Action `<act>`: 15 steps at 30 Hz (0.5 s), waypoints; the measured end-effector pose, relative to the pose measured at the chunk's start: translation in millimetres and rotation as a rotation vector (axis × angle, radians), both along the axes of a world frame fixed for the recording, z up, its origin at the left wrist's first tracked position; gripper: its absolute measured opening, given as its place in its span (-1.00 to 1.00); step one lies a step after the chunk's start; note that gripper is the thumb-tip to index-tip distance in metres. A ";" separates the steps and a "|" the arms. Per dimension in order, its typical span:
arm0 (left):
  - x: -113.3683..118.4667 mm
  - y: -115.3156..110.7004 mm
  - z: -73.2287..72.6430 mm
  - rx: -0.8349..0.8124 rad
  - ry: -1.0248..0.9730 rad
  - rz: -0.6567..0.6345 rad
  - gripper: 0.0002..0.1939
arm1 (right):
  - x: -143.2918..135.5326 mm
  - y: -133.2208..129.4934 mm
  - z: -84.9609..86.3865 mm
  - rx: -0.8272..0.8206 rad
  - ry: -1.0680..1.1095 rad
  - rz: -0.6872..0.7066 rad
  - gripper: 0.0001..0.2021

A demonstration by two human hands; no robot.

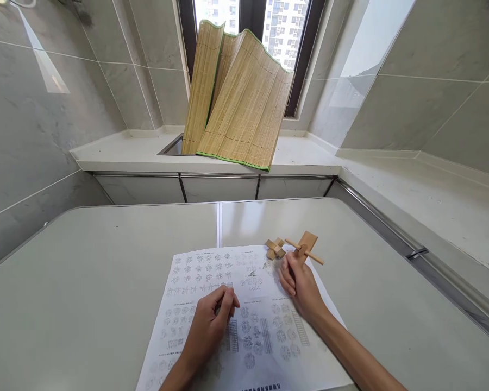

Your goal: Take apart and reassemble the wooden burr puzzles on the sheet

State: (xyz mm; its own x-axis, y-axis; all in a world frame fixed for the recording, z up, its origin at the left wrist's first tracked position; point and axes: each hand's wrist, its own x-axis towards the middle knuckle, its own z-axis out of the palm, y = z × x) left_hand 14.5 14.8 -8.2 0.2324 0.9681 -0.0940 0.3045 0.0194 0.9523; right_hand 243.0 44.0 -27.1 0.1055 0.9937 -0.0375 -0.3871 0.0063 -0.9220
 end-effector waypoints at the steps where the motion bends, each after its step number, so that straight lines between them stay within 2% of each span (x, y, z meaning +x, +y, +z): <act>1: -0.7 -0.2 -0.6 0.008 -0.002 0.002 -0.48 | -4.3 -5.0 1.2 -0.004 -0.131 0.072 -0.45; 4: -3.7 -1.4 -1.8 0.063 -0.052 -0.032 -0.58 | -16.7 -22.4 3.0 -0.002 -0.352 0.327 -0.41; 5: -4.7 -2.3 -1.8 0.088 -0.097 -0.064 -0.55 | -20.4 -28.4 3.2 0.016 -0.414 0.432 -0.40; 8: -5.4 -6.2 1.1 0.087 -0.294 -0.223 -0.12 | -30.7 -43.8 4.3 0.145 -0.529 0.623 -0.46; 9: -4.8 -7.7 2.9 0.053 -0.353 -0.284 -0.03 | -33.9 -47.5 5.1 0.191 -0.552 0.650 -0.51; 11: -2.7 -10.4 6.9 -0.034 -0.424 -0.369 0.00 | -39.6 -52.3 7.0 0.277 -0.581 0.676 -0.61; 13: -1.1 -11.5 9.4 -0.075 -0.457 -0.372 -0.07 | -43.5 -53.8 8.5 0.336 -0.586 0.677 -0.66; 15: -1.2 -10.5 8.8 -0.058 -0.482 -0.306 -0.12 | -44.8 -52.6 8.6 0.331 -0.573 0.657 -0.65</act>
